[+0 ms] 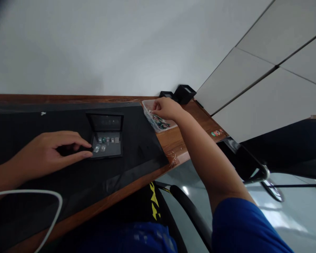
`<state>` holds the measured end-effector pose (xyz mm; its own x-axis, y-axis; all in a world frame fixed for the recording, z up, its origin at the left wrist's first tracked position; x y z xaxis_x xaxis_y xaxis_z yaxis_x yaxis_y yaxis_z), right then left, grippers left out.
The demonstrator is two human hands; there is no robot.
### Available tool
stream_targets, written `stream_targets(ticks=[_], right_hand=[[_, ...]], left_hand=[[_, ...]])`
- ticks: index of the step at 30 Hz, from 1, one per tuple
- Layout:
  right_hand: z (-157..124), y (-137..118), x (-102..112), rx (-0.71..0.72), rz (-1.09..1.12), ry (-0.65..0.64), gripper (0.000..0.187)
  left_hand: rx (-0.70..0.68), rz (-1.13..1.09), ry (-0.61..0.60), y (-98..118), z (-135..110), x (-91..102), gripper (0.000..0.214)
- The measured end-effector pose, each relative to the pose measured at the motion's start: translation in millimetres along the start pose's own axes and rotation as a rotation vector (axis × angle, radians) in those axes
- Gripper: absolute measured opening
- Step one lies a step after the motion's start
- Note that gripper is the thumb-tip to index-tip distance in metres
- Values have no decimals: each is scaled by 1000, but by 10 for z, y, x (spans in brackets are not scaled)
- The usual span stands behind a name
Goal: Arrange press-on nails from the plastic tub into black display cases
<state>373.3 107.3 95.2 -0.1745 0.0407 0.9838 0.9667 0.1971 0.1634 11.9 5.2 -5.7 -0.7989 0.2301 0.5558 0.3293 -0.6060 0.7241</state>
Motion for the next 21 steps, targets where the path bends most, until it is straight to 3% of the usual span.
stream_targets(ticks=[3,6,9,13,17,21], right_hand=[[-169,-70,109,14,204,315,12],[-411,-332,96,194,458,450,19],[-635,-699,-39,465,593,401,17],[-781,-1069,-300,797,578,296,14],[-729,-1166,-465,830,560,216,17],[-648,-1157,-459,836,548,189,20]], left_hand=[[1,7,5,18,5,9,38],[0,21,0,40,10,12,40],[-1,30,-7,61,19,7,41],[20,19,-8,68,31,9,40],[23,2,-7,61,39,9,39],[24,-3,-16,65,40,14,37]])
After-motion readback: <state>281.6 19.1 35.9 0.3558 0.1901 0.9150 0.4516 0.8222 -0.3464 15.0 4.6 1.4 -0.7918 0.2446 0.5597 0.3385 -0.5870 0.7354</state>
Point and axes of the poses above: each hand's wrist, its own z-axis towards the middle knuckle, its own x-axis out of the back of the hand, y = z × x, the point moved 2 cm from there along z, towards the middle knuckle, and after that the axes turned 14 degrees about -z, right-handed, at the moved point
